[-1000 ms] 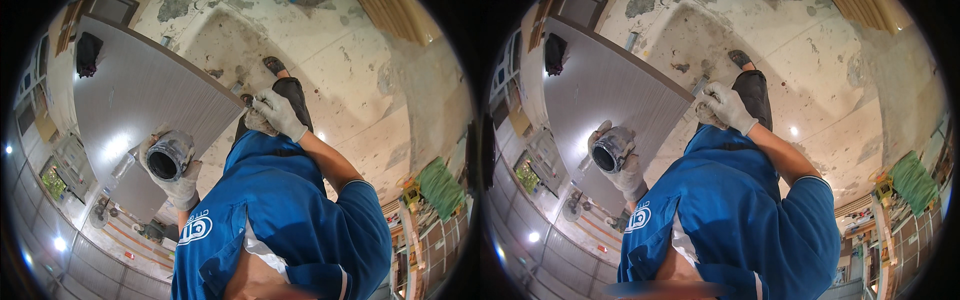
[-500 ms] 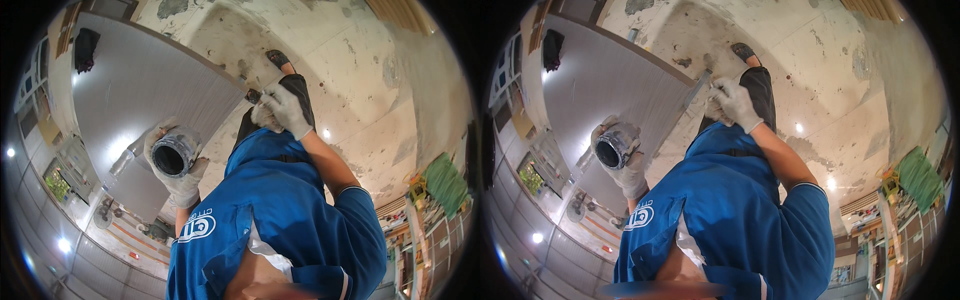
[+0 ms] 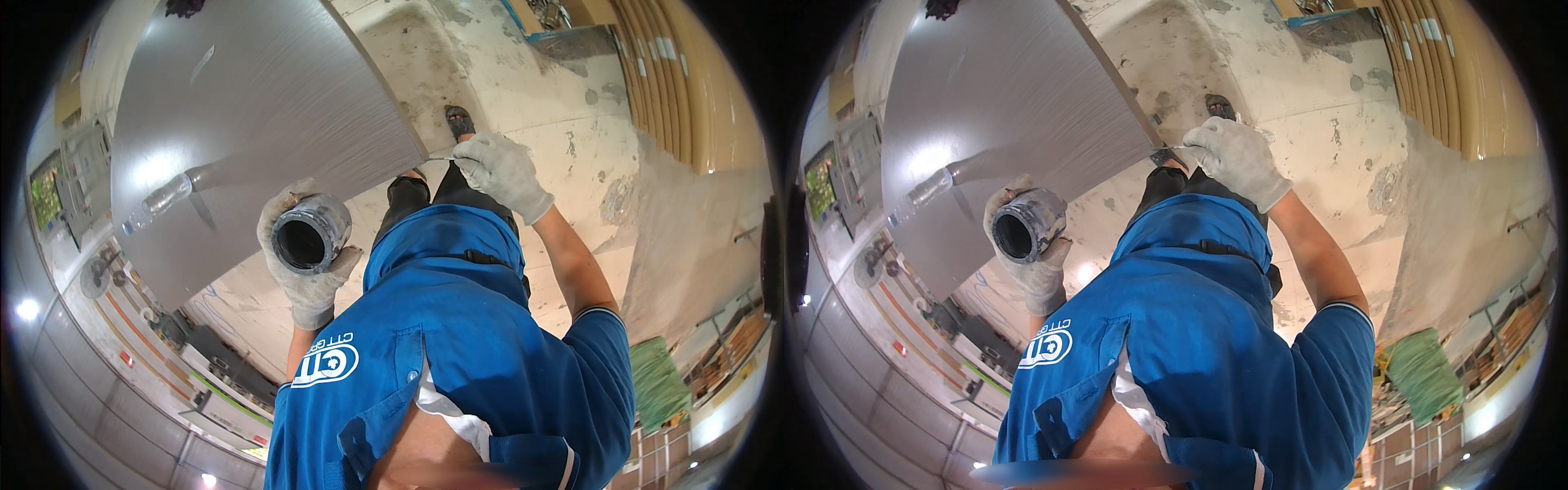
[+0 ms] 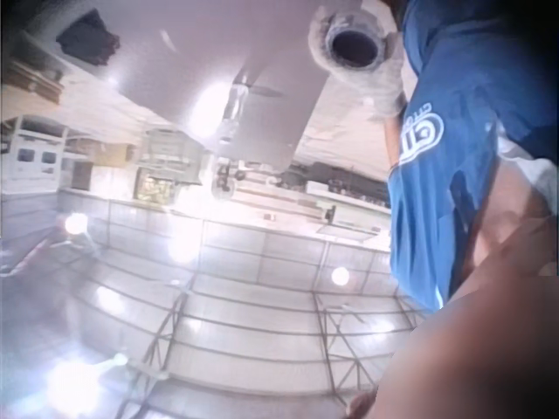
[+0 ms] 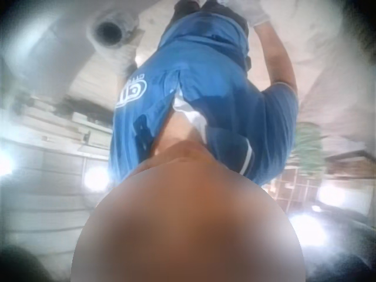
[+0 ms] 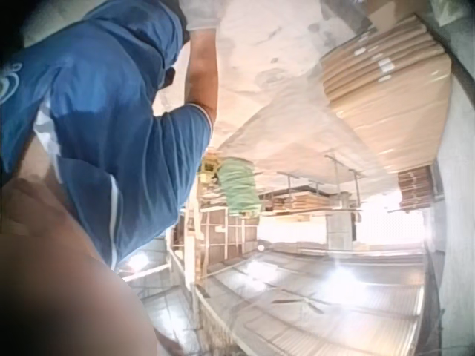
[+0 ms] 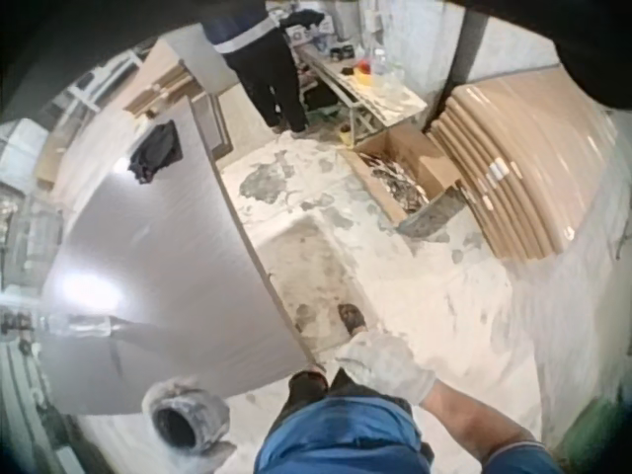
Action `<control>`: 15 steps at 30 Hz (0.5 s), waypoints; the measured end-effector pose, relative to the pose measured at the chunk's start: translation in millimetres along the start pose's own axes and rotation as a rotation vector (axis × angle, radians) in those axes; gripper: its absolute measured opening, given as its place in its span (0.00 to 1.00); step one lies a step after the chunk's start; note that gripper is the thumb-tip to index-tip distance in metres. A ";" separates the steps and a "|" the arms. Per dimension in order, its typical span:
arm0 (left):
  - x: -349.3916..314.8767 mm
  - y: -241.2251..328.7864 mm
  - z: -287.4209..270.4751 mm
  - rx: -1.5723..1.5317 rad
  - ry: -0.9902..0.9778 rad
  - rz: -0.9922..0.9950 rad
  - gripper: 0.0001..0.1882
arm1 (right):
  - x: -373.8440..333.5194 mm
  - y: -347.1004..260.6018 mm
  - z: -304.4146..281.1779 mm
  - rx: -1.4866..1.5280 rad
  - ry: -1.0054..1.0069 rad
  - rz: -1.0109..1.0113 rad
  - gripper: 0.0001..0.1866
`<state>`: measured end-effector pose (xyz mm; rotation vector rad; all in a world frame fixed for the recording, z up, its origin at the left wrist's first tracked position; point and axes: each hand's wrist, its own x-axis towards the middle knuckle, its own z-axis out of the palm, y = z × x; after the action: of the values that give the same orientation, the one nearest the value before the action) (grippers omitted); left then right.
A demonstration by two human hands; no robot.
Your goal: The person applies a dark sealant to the edges of a large flat panel using a small brush and container. They repeatedly dip the brush and run it along the panel's perimeter, then flip the panel to treat the opposite side.
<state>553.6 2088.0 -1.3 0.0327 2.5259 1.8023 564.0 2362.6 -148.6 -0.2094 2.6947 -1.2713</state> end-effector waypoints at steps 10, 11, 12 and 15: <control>-17.6 1.8 11.8 0.019 0.125 -0.036 0.48 | 60.4 21.9 4.4 0.027 -0.038 -0.084 0.07; -18.3 2.1 12.1 0.030 0.134 -0.031 0.48 | 63.5 23.3 4.5 0.032 -0.022 -0.103 0.07; -19.0 2.4 12.0 0.041 0.142 -0.025 0.48 | 64.2 24.2 4.7 0.037 -0.005 -0.121 0.07; -21.1 2.2 11.2 0.031 0.173 -0.053 0.47 | 56.4 24.9 5.5 0.050 -0.088 -0.137 0.07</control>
<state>575.1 2098.4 -2.5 -0.1961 2.6407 1.8206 508.5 2363.3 -175.9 -0.4406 2.6104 -1.3305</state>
